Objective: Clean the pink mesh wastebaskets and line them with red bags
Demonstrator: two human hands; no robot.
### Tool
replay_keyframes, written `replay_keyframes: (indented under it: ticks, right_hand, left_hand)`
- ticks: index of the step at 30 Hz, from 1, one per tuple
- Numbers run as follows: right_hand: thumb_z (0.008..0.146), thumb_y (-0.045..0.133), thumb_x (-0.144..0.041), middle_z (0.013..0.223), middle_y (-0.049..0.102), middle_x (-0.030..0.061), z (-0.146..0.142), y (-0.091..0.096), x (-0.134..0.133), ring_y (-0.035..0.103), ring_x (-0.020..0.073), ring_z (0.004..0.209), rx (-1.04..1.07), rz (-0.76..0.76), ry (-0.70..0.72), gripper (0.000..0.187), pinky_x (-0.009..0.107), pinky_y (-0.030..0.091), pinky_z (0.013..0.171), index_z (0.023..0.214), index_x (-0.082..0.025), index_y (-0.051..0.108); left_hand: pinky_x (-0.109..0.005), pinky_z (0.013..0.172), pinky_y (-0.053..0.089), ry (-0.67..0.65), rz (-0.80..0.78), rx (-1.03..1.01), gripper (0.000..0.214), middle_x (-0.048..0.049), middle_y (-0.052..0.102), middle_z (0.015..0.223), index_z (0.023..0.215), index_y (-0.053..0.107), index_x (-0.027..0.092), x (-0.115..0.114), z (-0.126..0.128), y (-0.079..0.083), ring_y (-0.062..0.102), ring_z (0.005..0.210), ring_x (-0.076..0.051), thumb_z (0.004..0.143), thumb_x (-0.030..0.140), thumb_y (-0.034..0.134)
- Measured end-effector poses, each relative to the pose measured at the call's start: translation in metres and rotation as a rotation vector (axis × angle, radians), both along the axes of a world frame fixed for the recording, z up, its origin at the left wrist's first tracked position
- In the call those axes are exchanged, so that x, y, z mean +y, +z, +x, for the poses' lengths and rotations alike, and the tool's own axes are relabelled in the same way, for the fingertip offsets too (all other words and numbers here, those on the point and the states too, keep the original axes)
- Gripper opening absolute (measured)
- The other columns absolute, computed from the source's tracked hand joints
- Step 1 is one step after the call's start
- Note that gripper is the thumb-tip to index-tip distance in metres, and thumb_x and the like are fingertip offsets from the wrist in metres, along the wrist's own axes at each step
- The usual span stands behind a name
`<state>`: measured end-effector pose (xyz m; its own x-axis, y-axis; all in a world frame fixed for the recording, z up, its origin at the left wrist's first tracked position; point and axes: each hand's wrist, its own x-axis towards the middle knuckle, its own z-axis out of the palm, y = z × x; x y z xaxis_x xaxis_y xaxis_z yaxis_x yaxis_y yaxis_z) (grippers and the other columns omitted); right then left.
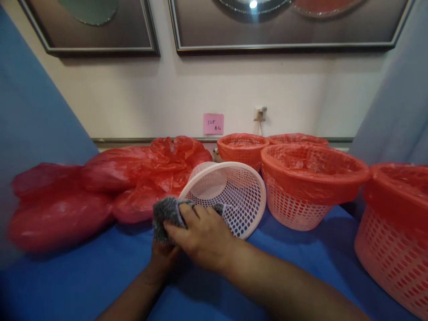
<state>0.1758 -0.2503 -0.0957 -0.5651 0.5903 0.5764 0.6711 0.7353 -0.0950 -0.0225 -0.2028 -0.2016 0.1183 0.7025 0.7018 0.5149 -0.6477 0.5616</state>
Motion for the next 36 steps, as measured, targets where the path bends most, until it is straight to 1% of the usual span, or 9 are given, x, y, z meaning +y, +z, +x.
replay_keyframes:
  ticks: [3,7,11,15,19,26,32,34,36]
  right_hand:
    - [0.094,0.057,-0.027,0.134,0.060,0.0108,0.019,0.032,0.014,0.059,0.0310,0.116,0.145,0.045,-0.124,0.051,0.047,0.051,0.103,0.145,-0.029,0.060]
    - [0.084,0.057,-0.025,0.125,0.063,0.0134,0.071,0.044,0.038,0.063,0.0288,0.112,0.536,0.049,-0.457,0.059,0.045,0.050,0.105,0.143,-0.021,0.061]
    - [0.080,0.056,-0.037,0.125,0.070,0.0149,0.123,0.005,0.051,0.066,0.0308,0.113,0.789,-0.128,-0.677,0.063,0.048,0.048,0.106,0.138,-0.016,0.063]
    - [0.071,0.060,-0.046,0.105,0.076,0.0117,0.148,-0.054,0.044,0.069,0.0318,0.100,0.981,-0.387,-0.725,0.055,0.045,0.051,0.095,0.116,-0.018,0.070]
    - [0.064,0.057,-0.050,0.079,0.074,0.0100,0.144,-0.097,0.030,0.069,0.0299,0.079,1.094,-0.584,-0.695,0.038,0.039,0.054,0.073,0.082,-0.019,0.068]
    - [0.065,0.060,-0.044,0.066,0.071,0.0057,0.110,-0.132,0.000,0.068,0.0257,0.063,1.144,-0.940,-0.483,0.023,0.035,0.052,0.058,0.069,-0.023,0.066]
    - [0.067,0.067,-0.034,0.073,0.075,0.0037,0.078,-0.108,-0.027,0.071,0.0250,0.067,1.057,-1.130,-0.191,0.023,0.035,0.057,0.064,0.084,-0.019,0.073]
    - [0.071,0.070,-0.034,0.083,0.077,0.0053,0.073,-0.081,-0.030,0.073,0.0267,0.074,1.061,-1.024,-0.120,0.033,0.039,0.061,0.070,0.100,-0.020,0.075]
    - [0.075,0.071,-0.035,0.107,0.077,0.0087,0.074,-0.047,-0.025,0.074,0.0290,0.094,1.113,-0.679,-0.165,0.048,0.046,0.062,0.087,0.121,-0.020,0.071]
  left_hand:
    - [-0.027,0.059,0.049,-0.054,0.035,0.040,0.032,0.0004,0.062,0.064,0.070,0.064,0.018,-0.004,0.003,0.010,0.056,0.055,-0.013,0.098,0.032,0.058]
    - [-0.024,0.058,0.046,-0.089,0.047,0.053,0.031,-0.0001,0.062,0.064,0.067,0.061,0.018,-0.010,0.007,0.025,0.056,0.056,-0.013,0.096,0.025,0.054]
    - [-0.024,0.057,0.044,-0.084,0.038,0.033,0.034,0.0005,0.059,0.061,0.063,0.058,0.019,-0.012,0.007,0.030,0.055,0.055,-0.013,0.095,0.026,0.054]
    - [-0.024,0.055,0.043,-0.087,0.022,0.005,0.034,0.0007,0.059,0.060,0.062,0.058,0.018,-0.010,0.005,0.029,0.054,0.053,-0.013,0.094,0.029,0.055]
    - [-0.024,0.055,0.044,-0.095,0.002,-0.026,0.036,0.0009,0.059,0.060,0.061,0.057,0.018,-0.008,0.005,0.028,0.053,0.054,-0.013,0.095,0.031,0.054]
    - [-0.026,0.058,0.044,-0.103,-0.049,-0.071,0.036,-0.0003,0.059,0.062,0.064,0.062,0.017,-0.008,0.007,0.026,0.054,0.057,-0.015,0.096,0.034,0.055]
    - [-0.027,0.062,0.045,-0.148,-0.113,-0.108,0.034,-0.0012,0.062,0.067,0.069,0.067,0.016,-0.006,0.007,0.025,0.055,0.061,-0.016,0.095,0.037,0.059]
    - [-0.028,0.065,0.047,-0.172,-0.146,-0.127,0.032,-0.0022,0.065,0.071,0.076,0.070,0.016,-0.006,0.007,0.026,0.057,0.065,-0.017,0.095,0.039,0.059]
    - [-0.028,0.067,0.049,-0.199,-0.185,-0.156,0.035,-0.0036,0.068,0.076,0.082,0.072,0.016,-0.007,0.007,0.027,0.060,0.070,-0.019,0.096,0.044,0.057]
